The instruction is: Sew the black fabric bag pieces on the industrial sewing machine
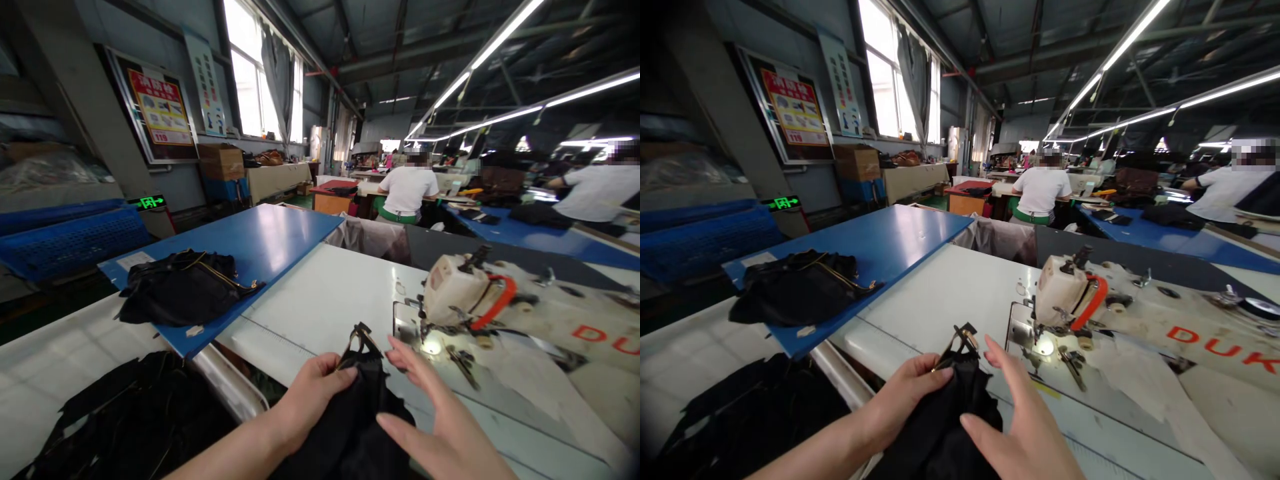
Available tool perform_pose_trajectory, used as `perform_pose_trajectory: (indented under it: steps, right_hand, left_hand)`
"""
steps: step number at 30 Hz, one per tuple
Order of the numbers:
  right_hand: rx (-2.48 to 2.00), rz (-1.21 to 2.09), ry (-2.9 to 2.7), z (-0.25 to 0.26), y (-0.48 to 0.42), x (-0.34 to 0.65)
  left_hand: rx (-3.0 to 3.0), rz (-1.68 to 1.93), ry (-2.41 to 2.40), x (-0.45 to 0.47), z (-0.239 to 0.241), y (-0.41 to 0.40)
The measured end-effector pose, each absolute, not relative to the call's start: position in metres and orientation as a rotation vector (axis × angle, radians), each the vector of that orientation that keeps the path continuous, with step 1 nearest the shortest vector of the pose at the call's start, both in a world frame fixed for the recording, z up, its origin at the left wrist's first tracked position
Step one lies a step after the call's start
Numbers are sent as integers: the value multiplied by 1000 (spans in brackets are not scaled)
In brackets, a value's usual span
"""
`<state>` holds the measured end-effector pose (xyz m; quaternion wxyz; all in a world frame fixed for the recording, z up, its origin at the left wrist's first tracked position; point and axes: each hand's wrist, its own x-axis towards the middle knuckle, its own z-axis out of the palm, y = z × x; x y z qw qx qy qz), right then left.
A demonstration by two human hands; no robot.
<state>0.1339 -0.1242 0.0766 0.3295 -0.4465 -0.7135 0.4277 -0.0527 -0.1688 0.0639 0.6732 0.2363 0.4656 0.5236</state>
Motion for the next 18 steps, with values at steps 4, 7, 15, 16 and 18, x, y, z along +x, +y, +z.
perform_pose_trajectory:
  steps: [4, 7, 15, 16, 18]
  right_hand:
    - [-1155, 1297, -1886, 75, -124, 136]
    - [-1059, 1519, -1714, 72, -118, 136]
    - [-861, 2191, -807, 57, -127, 144]
    - [-862, 2217, -772, 56, -128, 143]
    - [-900, 2198, -820, 56, -129, 139]
  left_hand:
    - [509, 1236, 993, -48, 69, -168]
    - [378, 1218, 943, -49, 71, -168]
    - [314, 1147, 710, -48, 62, -176]
    - [324, 1159, 706, -46, 59, -178]
    - [371, 1200, 715, -43, 55, -179]
